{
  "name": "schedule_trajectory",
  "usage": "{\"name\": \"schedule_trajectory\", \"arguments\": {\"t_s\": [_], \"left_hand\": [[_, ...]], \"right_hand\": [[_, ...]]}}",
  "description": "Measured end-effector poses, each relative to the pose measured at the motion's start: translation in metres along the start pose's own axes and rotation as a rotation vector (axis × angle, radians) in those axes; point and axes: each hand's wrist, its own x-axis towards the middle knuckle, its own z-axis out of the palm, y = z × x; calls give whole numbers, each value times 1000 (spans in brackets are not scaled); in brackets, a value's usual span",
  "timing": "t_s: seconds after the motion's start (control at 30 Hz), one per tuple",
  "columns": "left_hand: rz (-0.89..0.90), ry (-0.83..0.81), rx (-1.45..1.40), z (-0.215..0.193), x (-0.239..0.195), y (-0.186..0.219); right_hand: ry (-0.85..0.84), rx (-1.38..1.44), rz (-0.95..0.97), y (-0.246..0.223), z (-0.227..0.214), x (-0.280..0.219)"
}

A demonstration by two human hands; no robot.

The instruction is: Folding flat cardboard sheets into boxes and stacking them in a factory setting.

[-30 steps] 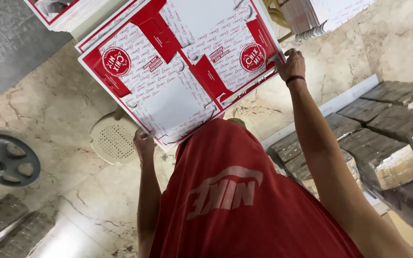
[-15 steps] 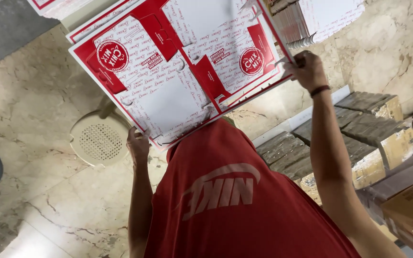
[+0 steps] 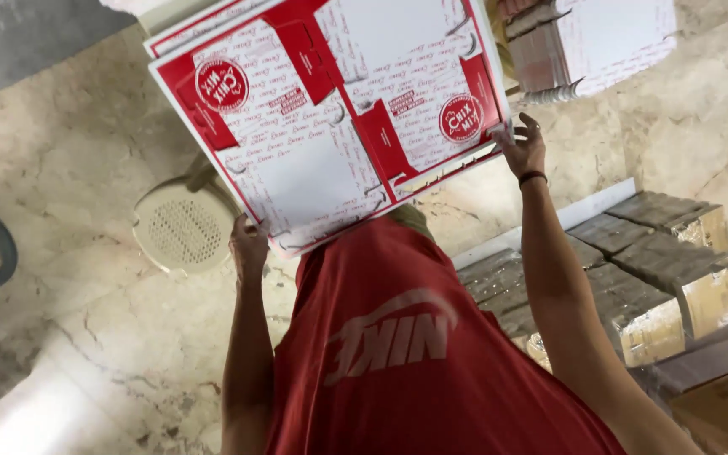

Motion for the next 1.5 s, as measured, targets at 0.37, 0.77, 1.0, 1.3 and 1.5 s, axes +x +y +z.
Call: {"name": "schedule_trajectory", "arguments": {"t_s": [0.37, 0.77, 1.0, 1.3, 1.5], "left_hand": [[-39, 122, 246, 15, -21, 6], [-214, 165, 188, 36, -48, 6], [-162, 295, 251, 41, -76, 34], [-23, 278, 190, 27, -68, 32], [-347, 148, 313, 22, -57, 42]], "right_hand": [[-259, -515, -47, -29, -9, 27], [-475, -481, -101, -152, -8, 59], [-479, -539, -400, -252, 13, 61], [-590, -719, -373, -247, 20, 91], [-505, -749, -699, -215, 16, 128]]}}
